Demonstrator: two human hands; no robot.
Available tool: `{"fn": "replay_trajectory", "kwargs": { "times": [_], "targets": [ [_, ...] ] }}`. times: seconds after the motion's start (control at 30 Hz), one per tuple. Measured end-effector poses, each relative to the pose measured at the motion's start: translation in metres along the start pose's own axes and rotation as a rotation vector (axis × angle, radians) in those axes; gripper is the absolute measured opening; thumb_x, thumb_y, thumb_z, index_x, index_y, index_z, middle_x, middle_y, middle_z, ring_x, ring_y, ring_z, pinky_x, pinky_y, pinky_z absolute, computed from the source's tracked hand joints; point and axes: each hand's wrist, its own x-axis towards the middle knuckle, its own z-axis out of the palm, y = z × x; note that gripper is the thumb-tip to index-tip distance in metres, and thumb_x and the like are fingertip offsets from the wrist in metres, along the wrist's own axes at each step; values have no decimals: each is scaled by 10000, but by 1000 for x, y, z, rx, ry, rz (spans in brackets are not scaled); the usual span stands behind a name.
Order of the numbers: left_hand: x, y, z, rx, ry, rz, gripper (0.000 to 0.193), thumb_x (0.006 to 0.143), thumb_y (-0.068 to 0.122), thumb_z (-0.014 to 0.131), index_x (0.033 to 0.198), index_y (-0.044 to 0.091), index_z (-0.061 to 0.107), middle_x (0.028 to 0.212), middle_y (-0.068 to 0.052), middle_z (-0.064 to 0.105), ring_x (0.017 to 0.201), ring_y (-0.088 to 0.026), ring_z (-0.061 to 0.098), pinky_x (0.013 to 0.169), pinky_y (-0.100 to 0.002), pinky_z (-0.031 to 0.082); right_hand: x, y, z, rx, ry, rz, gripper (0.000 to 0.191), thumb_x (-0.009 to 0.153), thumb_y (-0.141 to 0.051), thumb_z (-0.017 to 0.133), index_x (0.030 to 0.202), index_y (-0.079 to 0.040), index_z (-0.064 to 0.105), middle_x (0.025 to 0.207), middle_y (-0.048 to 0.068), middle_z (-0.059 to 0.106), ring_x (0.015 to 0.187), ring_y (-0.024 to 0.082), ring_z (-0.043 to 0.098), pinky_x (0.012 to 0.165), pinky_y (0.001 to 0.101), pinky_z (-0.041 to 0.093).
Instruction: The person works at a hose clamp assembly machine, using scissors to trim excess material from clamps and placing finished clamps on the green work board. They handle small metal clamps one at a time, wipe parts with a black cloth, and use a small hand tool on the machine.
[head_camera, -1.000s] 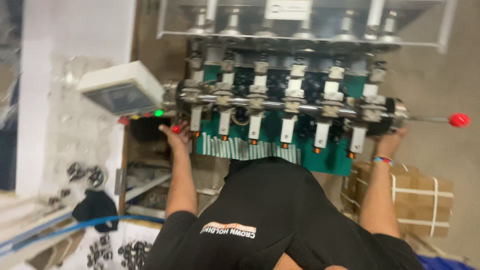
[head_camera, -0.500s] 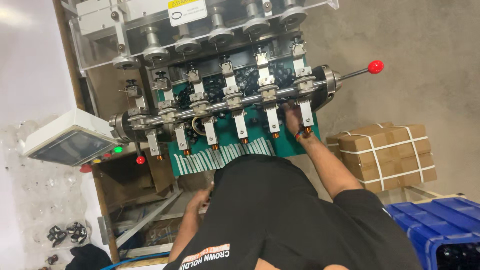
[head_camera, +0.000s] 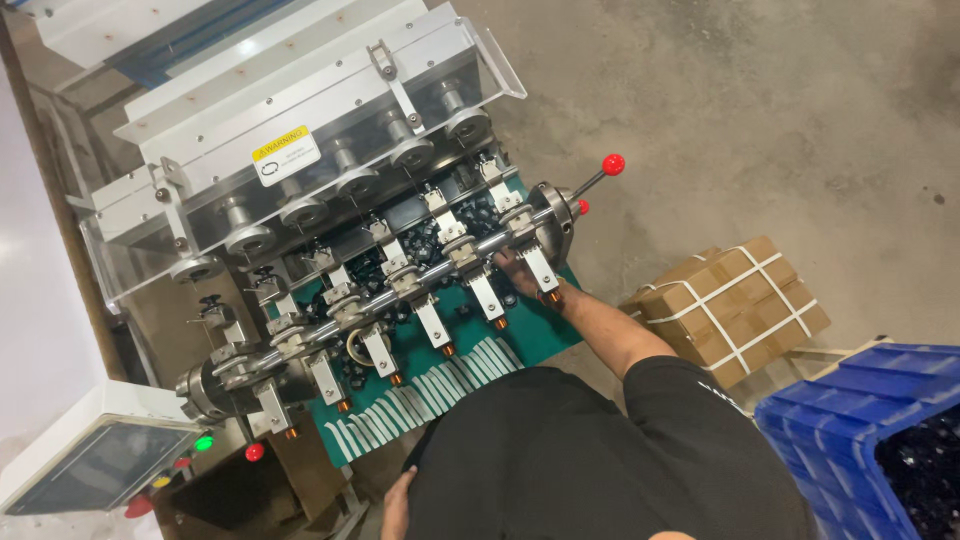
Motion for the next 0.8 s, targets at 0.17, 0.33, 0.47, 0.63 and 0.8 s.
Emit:
{"fn": "replay_trajectory", "kwargs": {
  "times": [0.17,0.33,0.47,0.63,0.8],
  "targets": [
    [-31,26,8,-231,-196,-174,586,947,288,672,1450,18,540,1251,-112,730,1165,-275,660,997,-419,509,-26,-7,-4,138,201,63,223,962,-85,629,1165,4,637,1000,165,648,956,330,613,843,470,477],
    [-47,20,-28,-292,-497,-78,550,902,283,720,1395,74,594,1210,-84,724,1016,-207,708,891,-437,555,-57,-44,18,56,83,85,385,761,-15,659,1140,-43,596,1049,263,636,973,501,639,807,520,517],
    [-25,-8,-49,-231,-178,219,360,836,192,829,1108,-35,766,978,-129,754,830,-248,706,759,-440,577,-87,-96,50,198,-191,151,386,839,-172,819,1152,-46,633,985,181,633,898,362,641,814,419,528],
    [-34,-53,-56,29,205,241,494,713,319,875,1132,75,779,1046,-127,782,990,-280,724,869,-422,570,-95,-138,97,697,-719,118,425,823,-80,707,1216,-63,548,1101,59,628,989,166,603,863,305,487],
    [-72,-95,-65,39,442,114,555,719,395,894,1119,34,760,1140,-168,710,1064,-327,671,911,-449,551,-71,-158,126,484,-912,-317,500,731,-58,703,1211,-35,563,1068,98,639,974,175,619,830,311,502]
  ]
}}
